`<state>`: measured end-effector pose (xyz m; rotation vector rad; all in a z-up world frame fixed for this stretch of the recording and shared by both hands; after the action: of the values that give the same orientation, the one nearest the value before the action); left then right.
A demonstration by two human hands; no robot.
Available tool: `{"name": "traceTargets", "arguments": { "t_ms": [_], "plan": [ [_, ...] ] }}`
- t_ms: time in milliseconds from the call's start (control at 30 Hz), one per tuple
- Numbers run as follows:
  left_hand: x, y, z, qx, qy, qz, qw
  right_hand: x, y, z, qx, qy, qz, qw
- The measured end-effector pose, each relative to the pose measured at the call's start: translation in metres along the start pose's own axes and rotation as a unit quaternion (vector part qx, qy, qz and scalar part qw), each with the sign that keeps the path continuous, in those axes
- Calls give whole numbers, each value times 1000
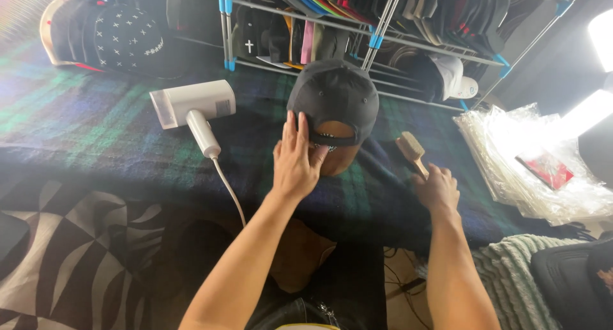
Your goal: Cleaning and reshaping a Harley Davidson baseball cap using a hair dryer and a brush.
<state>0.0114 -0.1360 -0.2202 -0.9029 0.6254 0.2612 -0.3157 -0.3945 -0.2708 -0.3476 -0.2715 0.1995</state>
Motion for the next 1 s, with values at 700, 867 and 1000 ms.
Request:
{"name": "traceTargets", "arguments": {
  "t_ms": [700, 867, 1000],
  "plan": [
    [-16, 32, -2, -141, -100, -147, 974, 210, 83, 221, -59, -182, 229, 954],
    [-15, 32, -1, -173, -130, -152, 964, 266, 124, 201, -236, -50, 403, 883],
    [-5, 35, -12, -161, -125, -151, 967, 269, 133, 199, -69, -87, 447, 887]
  ]
}}
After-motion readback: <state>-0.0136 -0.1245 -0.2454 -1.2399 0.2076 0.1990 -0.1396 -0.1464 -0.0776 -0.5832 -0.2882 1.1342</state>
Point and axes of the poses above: each hand's wrist, its own y-axis away from the middle knuckle, its own z-axis out of the back of the hand, x = y × z, the point moved 6 cm from there along -y, towards the middle knuckle
